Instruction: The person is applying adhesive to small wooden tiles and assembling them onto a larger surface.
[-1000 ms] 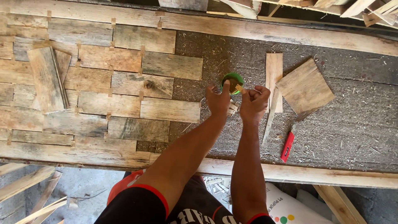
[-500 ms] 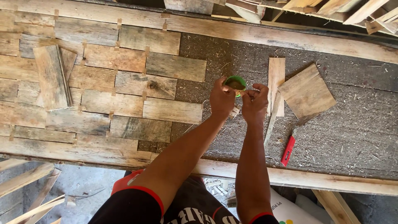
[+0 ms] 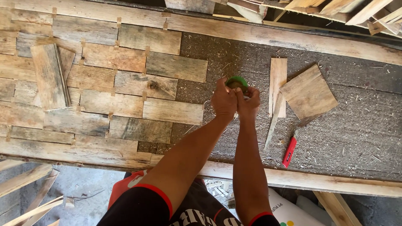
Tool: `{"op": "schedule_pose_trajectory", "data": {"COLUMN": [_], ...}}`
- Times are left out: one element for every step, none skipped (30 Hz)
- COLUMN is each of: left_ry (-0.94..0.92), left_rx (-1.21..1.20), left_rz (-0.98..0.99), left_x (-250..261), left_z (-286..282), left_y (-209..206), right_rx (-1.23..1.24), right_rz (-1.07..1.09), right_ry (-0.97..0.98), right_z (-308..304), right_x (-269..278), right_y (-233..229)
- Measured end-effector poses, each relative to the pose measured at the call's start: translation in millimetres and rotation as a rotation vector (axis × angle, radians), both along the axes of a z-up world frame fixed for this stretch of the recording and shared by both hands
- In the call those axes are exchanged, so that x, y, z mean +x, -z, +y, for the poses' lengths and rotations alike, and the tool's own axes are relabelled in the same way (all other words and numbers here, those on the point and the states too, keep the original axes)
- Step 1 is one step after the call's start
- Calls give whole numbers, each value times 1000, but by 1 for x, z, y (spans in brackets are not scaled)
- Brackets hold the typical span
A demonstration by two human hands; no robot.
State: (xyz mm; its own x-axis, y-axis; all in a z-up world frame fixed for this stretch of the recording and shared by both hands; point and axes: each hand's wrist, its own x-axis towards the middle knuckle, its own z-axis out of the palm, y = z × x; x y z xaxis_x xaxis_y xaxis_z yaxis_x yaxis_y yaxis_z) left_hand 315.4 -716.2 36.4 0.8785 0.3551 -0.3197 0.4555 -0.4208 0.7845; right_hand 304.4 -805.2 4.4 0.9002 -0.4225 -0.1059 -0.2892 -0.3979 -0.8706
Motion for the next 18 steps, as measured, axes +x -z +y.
{"op": "schedule_pose_trajectory", "data": {"left_ry": [-3, -1, 1, 0, 4, 7, 4, 2, 0, -10, -49, -89, -98, -142, -184, -196, -196, -203], "left_rx": [0, 9, 18, 17, 21, 26, 23, 2, -19, -18, -23, -27, -25, -222, -419, -414, -513, -609], "left_rz": [0, -33, -66, -69, -65, -61, -63, -63, -63, -63, -133, -203, -203, -280, -359, -361, -343, -330], "left_x": [0, 0, -1, 0, 1, 1, 0, 0, -1, -4, -6, -9, -13, -16, -19, -24, -31, -36], "left_z": [0, 0, 0, 0, 0, 0, 1, 3, 6, 7, 9, 10, 13, 18, 24, 31, 39, 50], "left_y": [1, 1, 2, 3, 4, 6, 5, 5, 4, 9, 14, 19, 21, 24, 26, 24, 22, 20], "right_rx": [0, -7, -13, -15, -35, -56, -59, -44, -29, -29, -100, -171, -169, -207, -245, -240, -222, -197], "right_rz": [0, 22, 45, 43, 58, 74, 72, 58, 44, 44, -61, -166, -166, -200, -235, -235, -316, -397], "right_ry": [-3, 21, 46, 45, 65, 82, 80, 96, 112, 103, 108, 113, 103, 91, 79, 67, -53, -180], "right_z": [0, 1, 1, 0, 0, -1, -1, 1, 4, 1, -2, -4, -1, 4, 9, 14, 21, 30], "right_x": [1, 2, 3, 4, 6, 7, 6, 5, 5, 4, 3, 2, -3, -7, -11, -17, -24, -29], "right_y": [1, 1, 1, 7, 12, 17, 14, 11, 8, 16, 24, 32, 16, 0, -16, -22, -28, -33]}}
